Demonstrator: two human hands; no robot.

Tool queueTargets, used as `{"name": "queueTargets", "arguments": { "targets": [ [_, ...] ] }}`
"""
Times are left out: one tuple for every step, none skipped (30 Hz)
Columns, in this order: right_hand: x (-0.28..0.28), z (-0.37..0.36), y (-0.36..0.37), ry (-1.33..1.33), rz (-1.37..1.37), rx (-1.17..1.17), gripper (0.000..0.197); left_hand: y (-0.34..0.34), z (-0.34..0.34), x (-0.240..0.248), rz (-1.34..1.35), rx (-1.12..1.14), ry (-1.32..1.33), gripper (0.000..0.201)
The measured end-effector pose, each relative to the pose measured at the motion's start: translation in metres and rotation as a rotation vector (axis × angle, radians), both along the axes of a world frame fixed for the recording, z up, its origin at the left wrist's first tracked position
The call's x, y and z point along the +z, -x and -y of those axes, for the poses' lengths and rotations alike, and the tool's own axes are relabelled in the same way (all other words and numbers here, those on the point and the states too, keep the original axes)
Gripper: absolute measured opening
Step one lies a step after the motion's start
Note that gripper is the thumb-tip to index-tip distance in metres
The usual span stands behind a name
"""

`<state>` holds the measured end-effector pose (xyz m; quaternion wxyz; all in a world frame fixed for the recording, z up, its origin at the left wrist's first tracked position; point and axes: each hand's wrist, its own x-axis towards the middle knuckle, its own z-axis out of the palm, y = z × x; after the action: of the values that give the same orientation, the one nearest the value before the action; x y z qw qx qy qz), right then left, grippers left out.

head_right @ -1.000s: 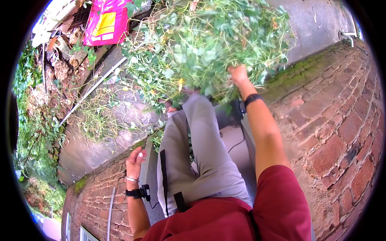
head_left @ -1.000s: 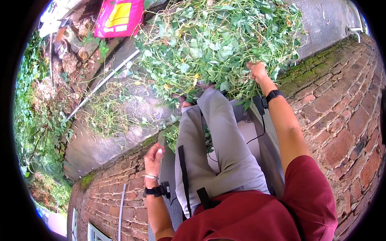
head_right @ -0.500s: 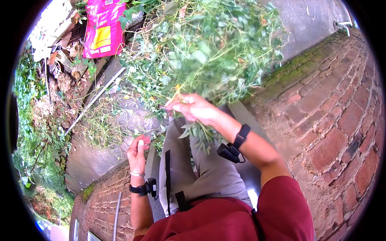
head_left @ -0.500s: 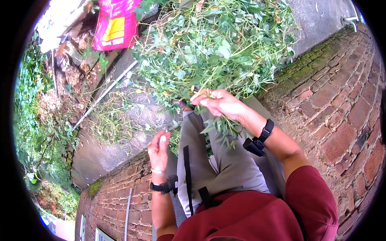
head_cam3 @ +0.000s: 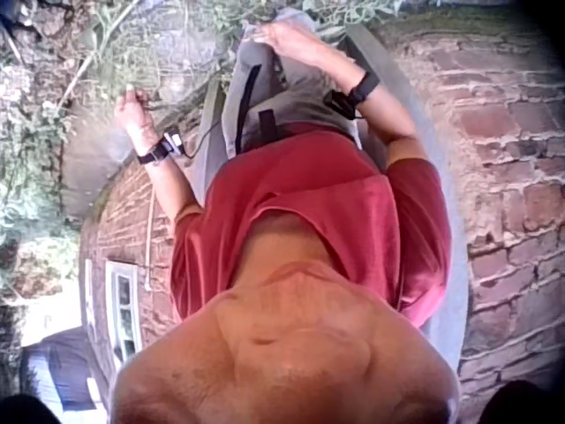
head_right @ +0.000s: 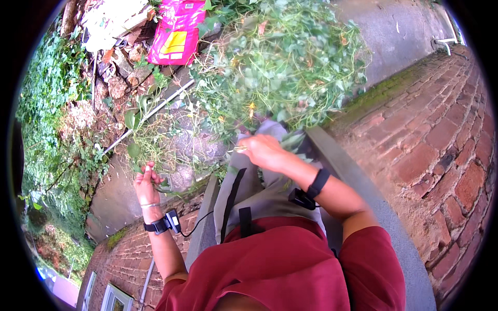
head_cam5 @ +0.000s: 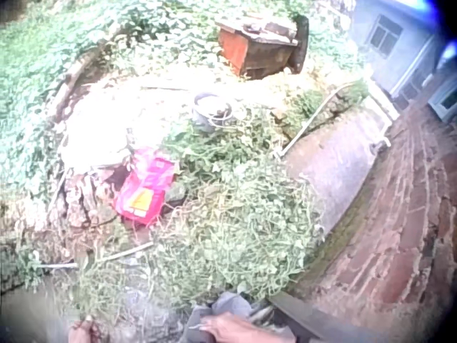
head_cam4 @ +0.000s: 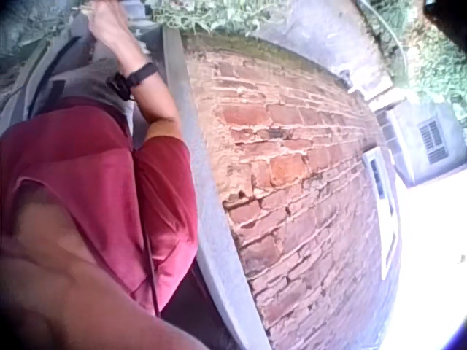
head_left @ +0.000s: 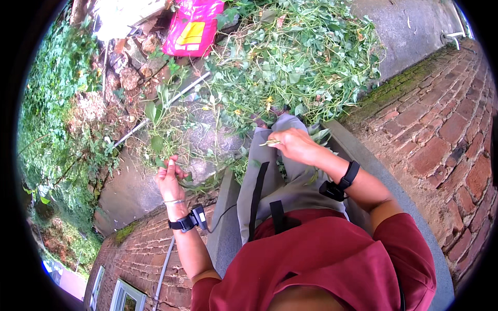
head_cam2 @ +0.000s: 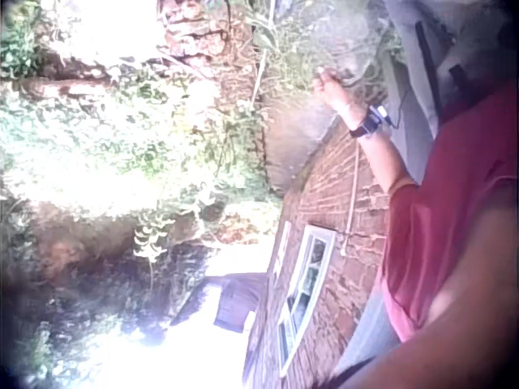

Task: The person strips leaves from vines by hand and collects the vines together.

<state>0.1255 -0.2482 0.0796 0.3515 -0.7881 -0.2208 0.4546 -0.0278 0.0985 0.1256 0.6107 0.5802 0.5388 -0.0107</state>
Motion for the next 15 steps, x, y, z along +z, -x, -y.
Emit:
{"name": "queueTargets", "arguments": {
  "targets": [
    [-0.003, 0.005, -0.007, 0.076, 0.068, -0.007, 0.020, 0.021, -0.023, 0.004, -0.057, 0.029, -0.101, 0.014],
    [-0.015, 0.015, -0.009, 0.113, 0.181, 0.000, 0.017, 0.044, -0.049, 0.006, -0.123, 0.011, -0.225, 0.015],
    [-0.016, 0.022, -0.015, 0.186, 0.276, 0.009, 0.017, 0.080, -0.075, 0.010, -0.198, 0.002, -0.344, 0.016],
    [-0.021, 0.029, -0.021, 0.299, 0.315, 0.044, 0.019, 0.122, -0.105, 0.009, -0.318, -0.071, -0.593, 0.018],
    [-0.027, 0.036, -0.025, 0.375, 0.408, 0.104, 0.019, 0.156, -0.128, 0.007, -0.434, -0.144, -0.837, 0.020],
    [-0.028, 0.039, -0.031, 0.446, 0.431, 0.119, 0.018, 0.169, -0.140, 0.014, -0.539, -0.167, -0.965, 0.022],
    [-0.034, 0.045, -0.034, 0.452, 0.441, 0.099, 0.018, 0.177, -0.148, 0.024, -0.645, -0.192, -1.091, 0.024],
    [-0.038, 0.049, -0.036, 0.480, 0.414, 0.082, 0.017, 0.183, -0.154, 0.029, -0.726, -0.143, -1.048, 0.030],
    [-0.040, 0.051, -0.042, 0.504, 0.395, 0.059, 0.017, 0.200, -0.166, 0.024, -0.629, -0.070, -0.942, 0.030],
    [-0.044, 0.052, -0.046, 0.520, 0.381, 0.032, 0.018, 0.223, -0.185, 0.007, -0.523, 0.000, -0.835, 0.030],
    [-0.049, 0.056, -0.051, 0.541, 0.368, 0.002, 0.021, 0.235, -0.193, -0.010, -0.413, 0.064, -0.719, 0.031],
    [-0.050, 0.055, -0.058, 0.598, 0.311, -0.042, 0.029, 0.233, -0.191, -0.023, -0.447, -0.066, -0.714, 0.035],
    [-0.059, 0.060, -0.062, 0.622, 0.325, -0.046, 0.031, 0.230, -0.183, -0.033, -0.486, -0.197, -0.709, 0.040],
    [-0.068, 0.065, -0.072, 0.627, 0.331, -0.053, 0.029, 0.226, -0.177, -0.043, -0.635, -0.302, -0.640, 0.045],
    [-0.077, 0.070, -0.080, 0.632, 0.326, -0.063, 0.028, 0.225, -0.164, -0.060, -0.548, -0.197, -0.559, 0.055]
  ]
}}
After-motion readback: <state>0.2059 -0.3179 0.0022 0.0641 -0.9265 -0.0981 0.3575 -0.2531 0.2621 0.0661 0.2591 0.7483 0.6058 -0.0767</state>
